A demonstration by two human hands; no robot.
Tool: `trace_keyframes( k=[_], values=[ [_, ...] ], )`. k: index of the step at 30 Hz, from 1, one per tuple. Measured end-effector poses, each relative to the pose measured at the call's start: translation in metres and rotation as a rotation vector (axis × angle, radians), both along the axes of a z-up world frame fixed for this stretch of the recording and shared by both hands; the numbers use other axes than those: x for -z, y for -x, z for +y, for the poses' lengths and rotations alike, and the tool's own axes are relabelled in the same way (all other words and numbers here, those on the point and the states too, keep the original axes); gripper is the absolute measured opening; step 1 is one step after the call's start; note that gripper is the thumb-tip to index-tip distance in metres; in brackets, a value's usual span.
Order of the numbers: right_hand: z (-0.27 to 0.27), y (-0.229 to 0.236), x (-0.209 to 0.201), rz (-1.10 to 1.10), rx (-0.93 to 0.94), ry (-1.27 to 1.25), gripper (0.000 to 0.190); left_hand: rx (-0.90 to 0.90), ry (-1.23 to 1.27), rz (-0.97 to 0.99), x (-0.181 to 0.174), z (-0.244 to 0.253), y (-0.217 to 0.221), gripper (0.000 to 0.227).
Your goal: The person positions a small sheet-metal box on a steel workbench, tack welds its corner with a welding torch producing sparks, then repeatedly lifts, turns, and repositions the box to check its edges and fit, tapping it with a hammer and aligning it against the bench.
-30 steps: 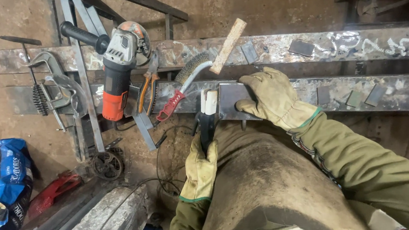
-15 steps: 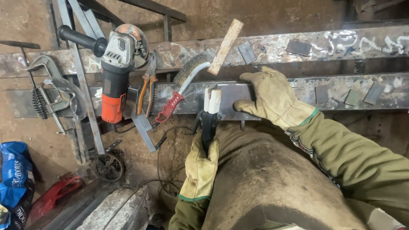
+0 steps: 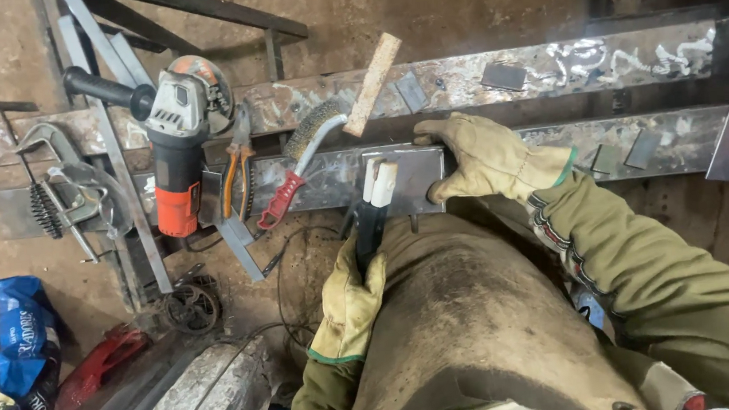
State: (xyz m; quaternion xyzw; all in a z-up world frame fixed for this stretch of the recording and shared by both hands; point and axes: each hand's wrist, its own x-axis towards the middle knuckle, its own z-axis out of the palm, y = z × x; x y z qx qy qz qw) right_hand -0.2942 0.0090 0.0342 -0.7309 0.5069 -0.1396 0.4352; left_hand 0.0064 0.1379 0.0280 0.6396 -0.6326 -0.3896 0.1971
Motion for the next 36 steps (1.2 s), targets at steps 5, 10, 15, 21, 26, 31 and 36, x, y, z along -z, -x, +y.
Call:
trace_keyframes(
  k=[5, 10, 15, 21, 26, 31, 36],
  values=[
    [0.004, 0.008, 0.013, -0.010, -0.040, 0.026, 0.096, 0.081, 0.007, 0.017, -0.006, -0.004, 0.008, 0.058],
    [0.013, 0.011, 0.032, -0.048, -0.011, 0.140, 0.100, 0.097, -0.083, 0.050, -0.015, -0.009, 0.019, 0.057],
    [0.012, 0.012, 0.037, -0.118, -0.025, 0.164, 0.113, 0.108, -0.201, -0.116, -0.028, -0.019, 0.032, 0.056],
    [0.010, 0.013, 0.028, -0.141, -0.002, 0.100, 0.116, 0.128, -0.137, -0.042, -0.017, -0.016, 0.036, 0.056],
    [0.012, 0.014, 0.041, -0.101, -0.039, 0.163, 0.110, 0.144, -0.071, -0.115, -0.019, -0.018, 0.039, 0.054],
    [0.008, 0.014, 0.033, -0.077, -0.047, 0.097, 0.113, 0.120, -0.165, -0.077, -0.023, -0.020, 0.039, 0.055],
    [0.009, 0.015, 0.033, -0.118, -0.035, 0.124, 0.114, 0.093, -0.210, -0.046, -0.026, -0.021, 0.039, 0.056]
  ],
)
